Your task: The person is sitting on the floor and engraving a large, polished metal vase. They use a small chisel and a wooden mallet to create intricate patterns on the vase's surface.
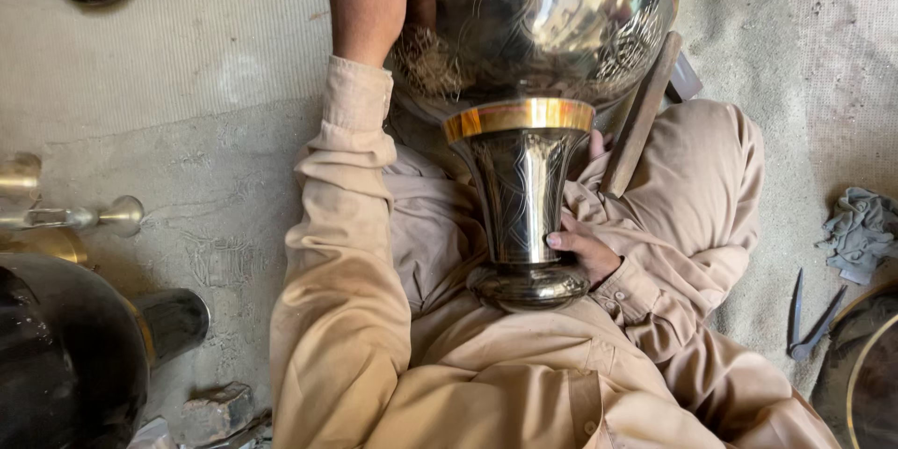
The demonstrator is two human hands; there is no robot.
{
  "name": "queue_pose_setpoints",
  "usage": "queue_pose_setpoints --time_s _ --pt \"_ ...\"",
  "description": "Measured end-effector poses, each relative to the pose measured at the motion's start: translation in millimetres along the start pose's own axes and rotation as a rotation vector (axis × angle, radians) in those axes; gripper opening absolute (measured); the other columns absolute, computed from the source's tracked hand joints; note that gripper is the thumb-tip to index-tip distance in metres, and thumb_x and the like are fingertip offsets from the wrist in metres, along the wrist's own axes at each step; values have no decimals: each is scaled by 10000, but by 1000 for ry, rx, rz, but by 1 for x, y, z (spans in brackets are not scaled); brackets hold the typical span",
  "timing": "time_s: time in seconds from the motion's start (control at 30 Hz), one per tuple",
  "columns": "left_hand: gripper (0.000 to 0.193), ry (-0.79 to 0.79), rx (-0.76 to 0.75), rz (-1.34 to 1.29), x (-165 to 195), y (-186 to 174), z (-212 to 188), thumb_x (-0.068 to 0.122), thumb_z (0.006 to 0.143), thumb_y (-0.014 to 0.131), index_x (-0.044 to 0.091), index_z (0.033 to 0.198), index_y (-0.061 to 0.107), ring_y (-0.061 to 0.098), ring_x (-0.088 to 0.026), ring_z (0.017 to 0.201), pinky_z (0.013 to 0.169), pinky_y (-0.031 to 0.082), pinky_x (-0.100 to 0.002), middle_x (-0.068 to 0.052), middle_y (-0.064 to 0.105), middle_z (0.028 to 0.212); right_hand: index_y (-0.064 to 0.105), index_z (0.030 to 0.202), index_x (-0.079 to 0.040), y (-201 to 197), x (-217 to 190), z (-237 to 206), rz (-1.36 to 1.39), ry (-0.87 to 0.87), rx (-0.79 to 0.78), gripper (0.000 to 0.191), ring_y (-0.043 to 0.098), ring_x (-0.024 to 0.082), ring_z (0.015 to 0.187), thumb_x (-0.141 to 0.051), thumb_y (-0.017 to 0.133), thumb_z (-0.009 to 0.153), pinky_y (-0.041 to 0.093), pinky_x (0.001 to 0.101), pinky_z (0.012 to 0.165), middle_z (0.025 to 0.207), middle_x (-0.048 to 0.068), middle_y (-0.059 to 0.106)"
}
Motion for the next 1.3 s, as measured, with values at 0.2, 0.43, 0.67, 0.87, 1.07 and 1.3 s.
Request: queue_pose_setpoints --time_s 0.2,0.43,0.67,0.87,1.07,1.3 --pt "389 -128 -45 -48 1 -2 -16 289 1136 580 -39 930 545 544 -236 703 695 452 -408 -125 563 755 177 1616 -44 -10 6 6 -425 -46 19 1166 362 322 1482 -408 850 736 313 477 1212 1614 176 365" --pt "375 21 87 -189 12 -9 -22 326 1144 555 -32 1046 609 606 -189 771 699 463 -369 -89 644 852 178 1609 -11 -8 7 10 -591 -111 75 1349 314 356 1506 -615 874 625 280 514 1235 1636 236 310" --pt "302 -265 197 -391 -28 -20 -30 262 1093 584 6 990 704 540 -137 795 800 474 -322 14 586 805 84 1597 73 -18 -1 26 -905 -127 278 1393 155 347 1563 -496 899 620 118 475 1264 1676 271 164" --pt "260 -427 292 -617 -49 -9 -47 221 1089 623 -1 953 620 493 -112 924 925 429 -287 6 540 931 143 1580 70 -3 -14 26 -788 -148 329 1292 241 300 1540 -391 923 658 195 374 1247 1655 229 274" --pt "304 -412 297 -532 -52 -3 -53 246 1086 603 -33 975 650 520 -123 948 961 440 -297 -5 561 964 113 1589 6 20 -41 29 -680 -125 231 1302 275 296 1489 -418 919 658 240 395 1212 1610 190 297" --pt "312 -423 256 -529 -55 -1 -58 246 1110 591 -31 982 655 508 -121 947 925 424 -289 2 505 950 448 1563 -93 97 -122 -32 -1115 -822 233 839 665 197 869 -193 860 840 569 374 841 1006 102 708"
Point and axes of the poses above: each hand's wrist, its own z-axis towards the middle knuckle, its own y-axis out of the palm, x = y × z, the point moved 1 cm from there along z, towards the middle knuckle
